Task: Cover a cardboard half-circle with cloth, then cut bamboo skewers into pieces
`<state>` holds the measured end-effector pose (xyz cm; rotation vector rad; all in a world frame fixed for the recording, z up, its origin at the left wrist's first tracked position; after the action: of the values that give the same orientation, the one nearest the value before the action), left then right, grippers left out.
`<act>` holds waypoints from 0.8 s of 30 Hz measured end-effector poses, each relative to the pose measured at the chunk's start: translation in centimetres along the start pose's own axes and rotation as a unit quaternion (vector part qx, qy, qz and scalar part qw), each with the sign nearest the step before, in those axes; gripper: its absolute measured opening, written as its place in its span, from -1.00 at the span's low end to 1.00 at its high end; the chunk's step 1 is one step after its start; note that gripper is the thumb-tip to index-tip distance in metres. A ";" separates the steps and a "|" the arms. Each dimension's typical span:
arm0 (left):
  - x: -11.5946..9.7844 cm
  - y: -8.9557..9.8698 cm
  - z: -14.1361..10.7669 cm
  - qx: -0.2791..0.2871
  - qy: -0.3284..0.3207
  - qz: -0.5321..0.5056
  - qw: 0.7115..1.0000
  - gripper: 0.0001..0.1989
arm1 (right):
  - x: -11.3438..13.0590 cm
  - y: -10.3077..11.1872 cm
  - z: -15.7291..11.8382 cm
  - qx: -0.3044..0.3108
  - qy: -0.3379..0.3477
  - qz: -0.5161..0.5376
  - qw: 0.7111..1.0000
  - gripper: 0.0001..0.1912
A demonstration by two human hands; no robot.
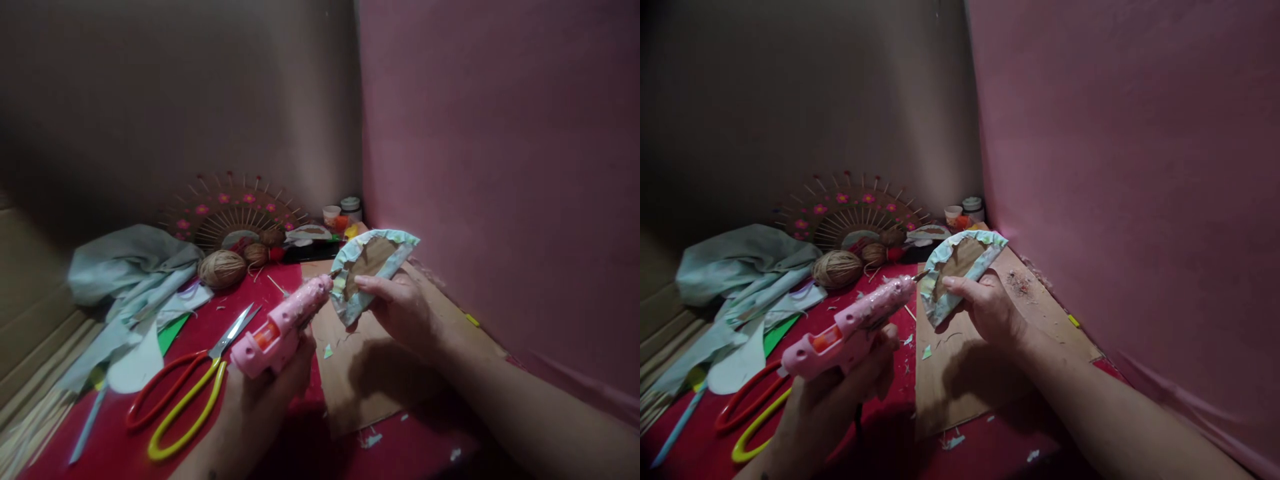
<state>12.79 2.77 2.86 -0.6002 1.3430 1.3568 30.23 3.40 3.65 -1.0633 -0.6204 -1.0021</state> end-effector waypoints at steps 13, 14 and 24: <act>-1.0 -0.3 -0.4 -0.016 0.017 -0.065 0.998 -0.75 | -0.7 -0.8 -0.7 0.052 -0.025 -0.064 0.996 -0.91; -1.0 -0.3 -0.4 -0.016 0.019 -0.066 0.998 -0.74 | -0.8 -0.8 -0.8 0.057 -0.031 -0.069 0.996 -0.90; -1.1 -0.5 0.0 0.020 -0.013 -0.066 0.998 -0.79 | -1.1 -1.2 -1.3 0.070 -0.055 -0.115 0.989 -0.89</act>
<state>13.60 2.33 3.64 -0.6318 1.2845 1.2236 28.59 2.43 2.78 -0.9419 -0.9060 -1.0864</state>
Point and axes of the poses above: each hand's wrist, its own z-axis towards the middle knuckle, its own y-axis out of the back of the hand, x = y × z, the point moved 8 cm from there along z, towards the middle knuckle, and after that the axes turned 4 degrees about -z, right-handed, at the moved point
